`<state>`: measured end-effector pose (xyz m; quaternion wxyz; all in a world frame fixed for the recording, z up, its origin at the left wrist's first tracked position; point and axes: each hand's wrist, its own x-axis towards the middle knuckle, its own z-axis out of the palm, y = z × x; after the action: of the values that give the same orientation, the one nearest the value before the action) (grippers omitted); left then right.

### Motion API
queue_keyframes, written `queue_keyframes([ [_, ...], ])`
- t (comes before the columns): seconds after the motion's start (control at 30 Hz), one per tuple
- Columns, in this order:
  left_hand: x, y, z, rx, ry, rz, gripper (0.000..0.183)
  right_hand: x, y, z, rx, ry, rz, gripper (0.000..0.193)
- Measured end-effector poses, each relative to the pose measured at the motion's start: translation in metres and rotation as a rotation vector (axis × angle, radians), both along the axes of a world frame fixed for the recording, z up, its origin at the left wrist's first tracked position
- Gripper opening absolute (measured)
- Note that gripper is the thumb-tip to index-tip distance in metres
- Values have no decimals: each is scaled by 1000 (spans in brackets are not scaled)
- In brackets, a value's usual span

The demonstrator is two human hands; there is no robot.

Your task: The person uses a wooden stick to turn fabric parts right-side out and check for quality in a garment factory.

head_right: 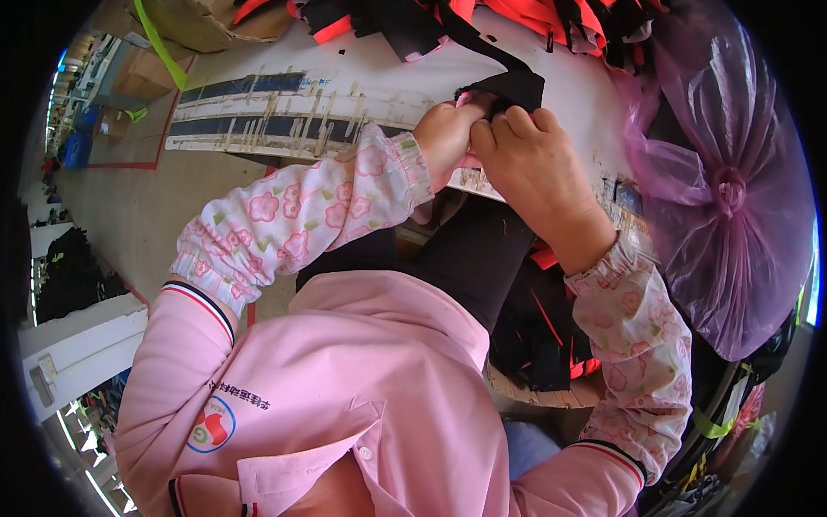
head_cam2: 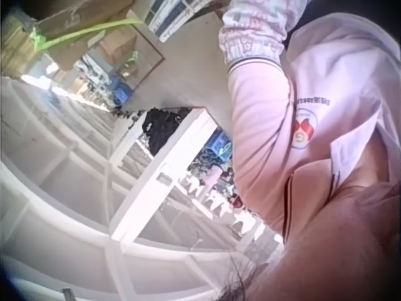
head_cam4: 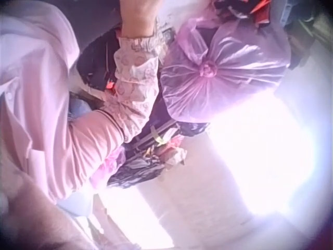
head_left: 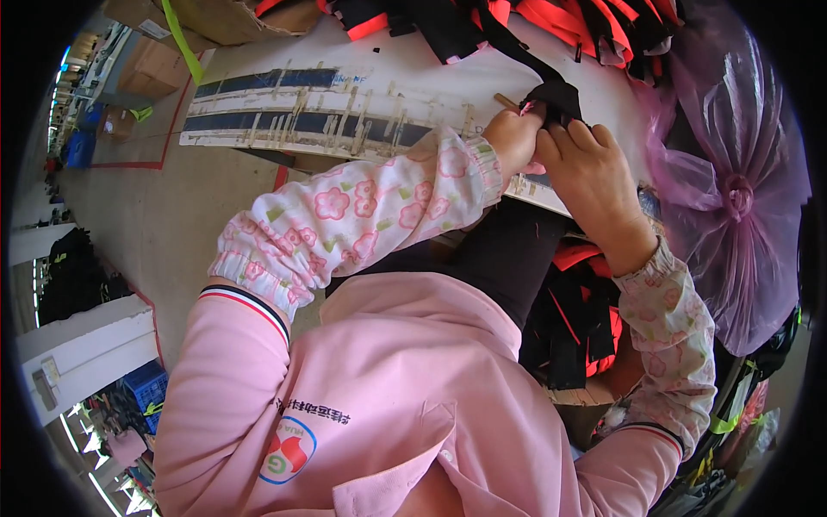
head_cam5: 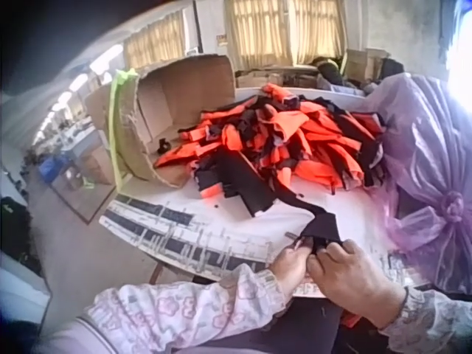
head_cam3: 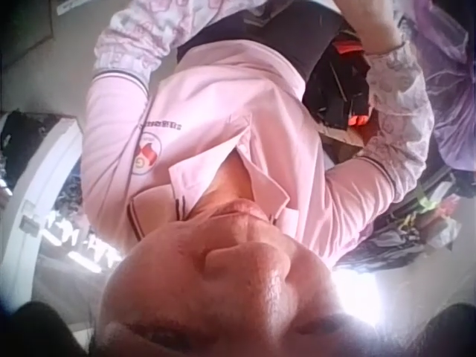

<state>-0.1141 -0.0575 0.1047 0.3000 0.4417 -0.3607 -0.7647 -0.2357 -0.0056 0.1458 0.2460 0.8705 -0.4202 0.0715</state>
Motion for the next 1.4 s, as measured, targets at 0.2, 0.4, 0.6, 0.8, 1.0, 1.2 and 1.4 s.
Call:
queue_keyframes([
  [0.2,-14,-2,-3,93,31,-16,28,-12,11,-2,32,-163,-90,13],
  [0.4,-32,-10,-21,-94,-63,-90,30,-16,14,-3,44,-218,-49,19],
  [0.6,-37,-4,-17,22,-46,-12,31,-9,18,-8,23,-394,-233,22],
  [0.8,-51,-4,-42,-168,-43,127,44,5,20,-15,-65,-340,-524,26],
  [1.0,-59,-12,-76,-125,15,72,25,5,17,-21,-9,-481,-452,40],
  [1.2,-60,-10,-75,-159,33,37,24,-5,19,-26,32,-482,-351,49],
  [1.4,-43,0,-18,122,85,-19,22,-7,23,-13,42,-393,-368,27],
])
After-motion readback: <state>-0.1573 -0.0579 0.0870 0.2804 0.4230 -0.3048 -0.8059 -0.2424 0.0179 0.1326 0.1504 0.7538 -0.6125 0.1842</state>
